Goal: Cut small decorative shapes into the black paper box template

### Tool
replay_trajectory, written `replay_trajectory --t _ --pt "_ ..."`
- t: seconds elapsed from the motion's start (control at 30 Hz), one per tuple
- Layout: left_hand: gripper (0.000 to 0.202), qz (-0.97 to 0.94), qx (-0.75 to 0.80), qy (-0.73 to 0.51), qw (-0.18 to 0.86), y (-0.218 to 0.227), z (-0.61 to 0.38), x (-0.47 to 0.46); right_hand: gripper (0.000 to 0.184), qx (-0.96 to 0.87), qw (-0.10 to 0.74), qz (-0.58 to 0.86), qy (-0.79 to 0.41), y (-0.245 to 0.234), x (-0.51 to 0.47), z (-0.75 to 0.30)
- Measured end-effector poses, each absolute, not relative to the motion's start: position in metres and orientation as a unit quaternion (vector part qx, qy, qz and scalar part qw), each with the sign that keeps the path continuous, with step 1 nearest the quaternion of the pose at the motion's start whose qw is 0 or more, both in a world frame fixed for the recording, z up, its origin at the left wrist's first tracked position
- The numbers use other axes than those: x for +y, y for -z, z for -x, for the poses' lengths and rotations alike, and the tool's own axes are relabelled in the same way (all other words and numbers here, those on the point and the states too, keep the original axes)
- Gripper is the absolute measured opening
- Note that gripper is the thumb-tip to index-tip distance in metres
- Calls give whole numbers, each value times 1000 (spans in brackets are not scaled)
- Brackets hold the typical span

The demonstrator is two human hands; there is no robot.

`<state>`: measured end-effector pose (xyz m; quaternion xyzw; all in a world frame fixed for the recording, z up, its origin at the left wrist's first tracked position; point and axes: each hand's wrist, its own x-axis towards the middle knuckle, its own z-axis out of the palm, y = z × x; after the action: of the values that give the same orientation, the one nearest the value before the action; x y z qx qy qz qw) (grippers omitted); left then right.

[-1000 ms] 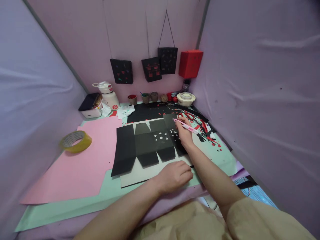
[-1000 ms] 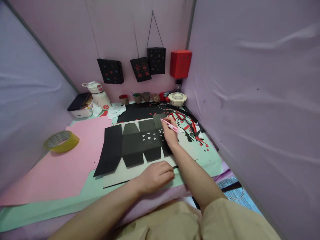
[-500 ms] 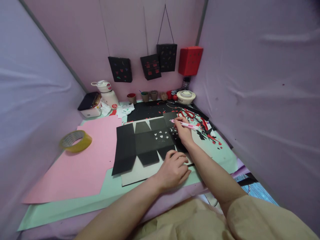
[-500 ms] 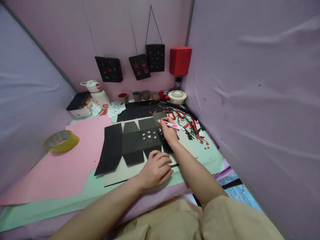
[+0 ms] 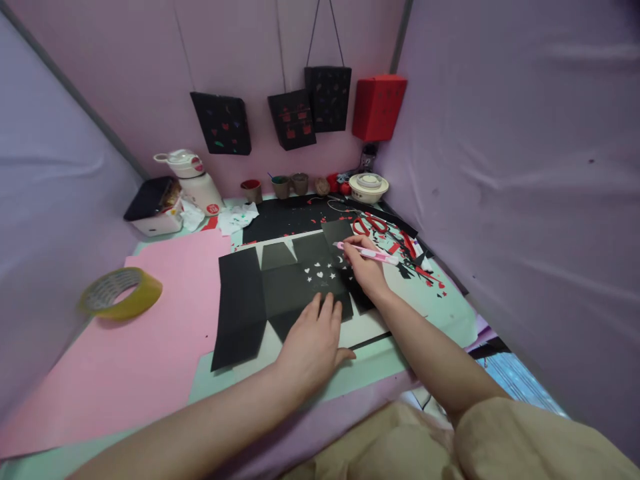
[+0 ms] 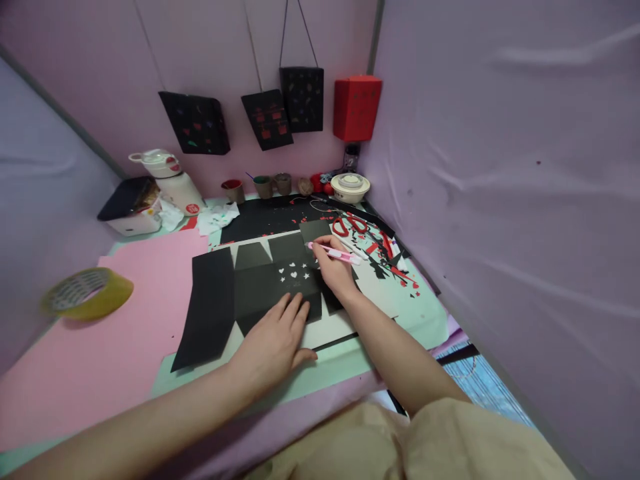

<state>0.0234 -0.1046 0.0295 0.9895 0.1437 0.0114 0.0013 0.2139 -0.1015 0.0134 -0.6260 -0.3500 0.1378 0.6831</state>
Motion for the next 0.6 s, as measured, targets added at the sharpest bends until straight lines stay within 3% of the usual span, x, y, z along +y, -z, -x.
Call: replay_trajectory --t 0.23,0.6 --pt "94 -984 165 66 1 -29 -23 -94 13 -308 732 601 -92 -14 -104 -224" --pt "102 -994 113 -9 -2 2 -21 -88 11 -195 831 518 59 -25 -110 -252"
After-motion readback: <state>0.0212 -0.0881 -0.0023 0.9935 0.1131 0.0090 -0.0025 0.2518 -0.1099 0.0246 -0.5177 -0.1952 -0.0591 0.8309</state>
